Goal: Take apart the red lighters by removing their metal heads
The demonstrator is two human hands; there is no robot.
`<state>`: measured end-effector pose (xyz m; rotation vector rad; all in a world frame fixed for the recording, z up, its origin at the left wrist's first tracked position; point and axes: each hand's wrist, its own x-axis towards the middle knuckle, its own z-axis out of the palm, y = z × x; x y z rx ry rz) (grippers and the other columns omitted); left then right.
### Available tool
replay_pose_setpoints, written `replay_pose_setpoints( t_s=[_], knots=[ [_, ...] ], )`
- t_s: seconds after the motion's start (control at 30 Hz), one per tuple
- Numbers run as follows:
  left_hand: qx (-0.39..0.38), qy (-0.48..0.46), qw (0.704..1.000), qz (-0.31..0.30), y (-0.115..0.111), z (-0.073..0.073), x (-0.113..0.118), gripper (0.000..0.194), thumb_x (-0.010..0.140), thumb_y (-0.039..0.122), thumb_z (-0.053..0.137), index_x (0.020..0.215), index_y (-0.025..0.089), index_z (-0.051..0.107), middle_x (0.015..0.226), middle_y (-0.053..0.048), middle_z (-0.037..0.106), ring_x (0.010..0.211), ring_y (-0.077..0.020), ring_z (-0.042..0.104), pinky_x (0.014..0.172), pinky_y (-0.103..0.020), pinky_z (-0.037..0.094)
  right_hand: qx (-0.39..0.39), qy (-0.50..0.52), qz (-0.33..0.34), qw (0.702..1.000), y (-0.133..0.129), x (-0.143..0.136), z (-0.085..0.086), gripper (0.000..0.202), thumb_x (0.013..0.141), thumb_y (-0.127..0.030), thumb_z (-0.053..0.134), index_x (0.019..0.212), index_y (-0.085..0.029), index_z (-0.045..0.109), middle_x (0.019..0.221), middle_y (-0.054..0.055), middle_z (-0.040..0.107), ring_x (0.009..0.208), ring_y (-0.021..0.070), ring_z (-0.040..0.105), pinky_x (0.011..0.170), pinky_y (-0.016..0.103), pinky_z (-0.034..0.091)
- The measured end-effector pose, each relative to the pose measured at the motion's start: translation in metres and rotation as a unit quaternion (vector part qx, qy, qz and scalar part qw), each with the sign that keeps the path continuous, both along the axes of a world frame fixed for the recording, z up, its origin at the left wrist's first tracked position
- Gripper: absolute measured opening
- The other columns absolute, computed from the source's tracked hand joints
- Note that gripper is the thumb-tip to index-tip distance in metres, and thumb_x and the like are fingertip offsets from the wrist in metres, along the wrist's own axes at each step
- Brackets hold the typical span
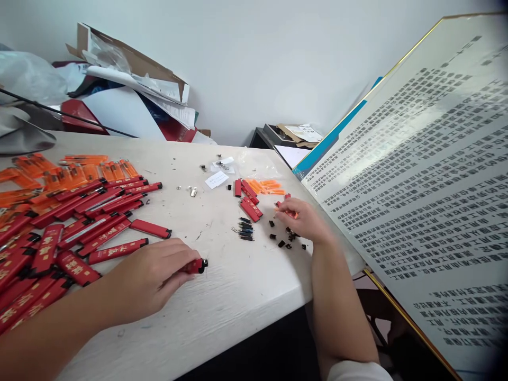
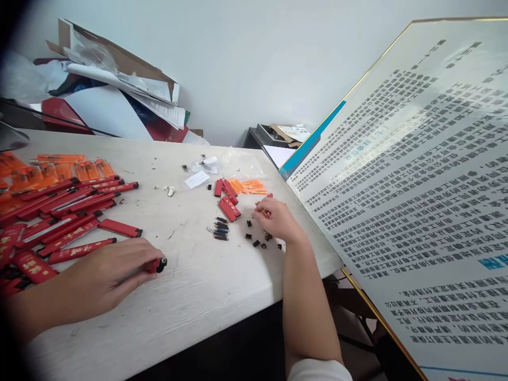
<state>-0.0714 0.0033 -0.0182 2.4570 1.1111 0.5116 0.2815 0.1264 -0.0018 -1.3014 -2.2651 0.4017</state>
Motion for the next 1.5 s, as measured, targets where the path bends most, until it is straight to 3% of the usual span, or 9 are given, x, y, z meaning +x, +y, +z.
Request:
replay_pose_setpoints(
  t_s=[0.13,0.27,0.47,0.67,0.93,1.2,1.4,1.5],
  knots=[
    [0.005,-0.002,1.0,-0.001,-0.001,0.003,0.001,0.013,0.096,0.023,0.042,0.09,0.021,0.053,0.084,-0.002,0.06,0.079,-0.0161,0.056,0.068,-0.029,0.043,-0.108,-0.05,-0.011,0.993,-0.001,0.012,0.004,0.021,0.08,-0.039,0.06,0.072,-0.019,0.065,0.06,-0.002,0.054,0.054,0.0113,0.042,0.055,0.028,0.035],
    [0.028,-0.01,1.0,0.004,-0.001,0.003,0.0,0.012,0.096,0.021,0.041,0.095,0.021,0.053,0.088,-0.002,0.062,0.081,-0.0156,0.057,0.07,-0.028,0.044,-0.14,-0.036,-0.014,0.989,-0.004,0.011,0.004,0.023,0.077,-0.04,0.061,0.08,-0.019,0.069,0.059,-0.002,0.053,0.052,0.0108,0.04,0.052,0.026,0.033],
    [0.085,-0.016,0.996,0.024,0.0,-0.002,-0.003,0.014,0.095,0.022,0.045,0.106,0.021,0.055,0.099,-0.004,0.066,0.088,-0.0168,0.062,0.075,-0.029,0.048,-0.053,0.066,-0.121,0.989,0.003,0.013,-0.005,0.027,0.078,-0.043,0.06,0.076,-0.017,0.067,0.051,-0.004,0.044,0.047,0.0092,0.034,0.046,0.025,0.028],
    [0.123,-0.012,0.989,0.08,-0.001,-0.002,-0.004,0.017,0.094,0.032,0.05,0.102,0.019,0.057,0.094,-0.004,0.067,0.082,-0.0175,0.064,0.068,-0.028,0.048,0.012,0.151,-0.163,0.975,0.009,0.011,-0.008,0.026,0.073,-0.041,0.063,0.074,-0.015,0.067,0.06,0.001,0.058,0.05,0.0101,0.043,0.047,0.024,0.036],
    [0.115,-0.022,0.988,0.1,-0.002,-0.004,-0.004,0.017,0.094,0.034,0.049,0.099,0.02,0.058,0.08,-0.001,0.066,0.067,-0.0153,0.063,0.059,-0.027,0.046,-0.006,0.156,-0.144,0.977,0.01,0.007,-0.012,0.026,0.073,-0.041,0.063,0.072,-0.016,0.066,0.056,0.001,0.057,0.047,0.0098,0.043,0.044,0.023,0.034],
    [0.088,-0.039,0.985,0.142,-0.001,-0.007,-0.003,0.03,0.098,0.033,0.04,0.125,0.022,0.045,0.098,-0.006,0.07,0.083,-0.0204,0.068,0.07,-0.033,0.051,-0.027,0.138,-0.129,0.982,0.011,0.004,-0.015,0.026,0.075,-0.041,0.064,0.075,-0.015,0.066,0.054,-0.002,0.05,0.047,0.0088,0.038,0.045,0.023,0.03],
    [0.045,-0.057,0.983,0.168,-0.002,-0.002,-0.002,0.027,0.098,0.033,0.035,0.122,0.025,0.045,0.108,-0.005,0.069,0.09,-0.0209,0.068,0.07,-0.032,0.051,-0.024,0.105,-0.103,0.989,0.008,0.002,-0.013,0.023,0.078,-0.038,0.061,0.076,-0.016,0.066,0.053,-0.003,0.049,0.046,0.0086,0.037,0.045,0.024,0.031],
    [0.028,-0.066,0.981,0.178,-0.003,0.001,0.002,0.025,0.098,0.034,0.034,0.117,0.025,0.048,0.108,-0.004,0.069,0.089,-0.0205,0.068,0.07,-0.031,0.05,-0.002,0.075,-0.05,0.996,0.003,-0.006,-0.011,0.018,0.078,-0.034,0.063,0.08,-0.017,0.067,0.057,-0.002,0.054,0.047,0.0093,0.042,0.047,0.024,0.036]
  ],
)
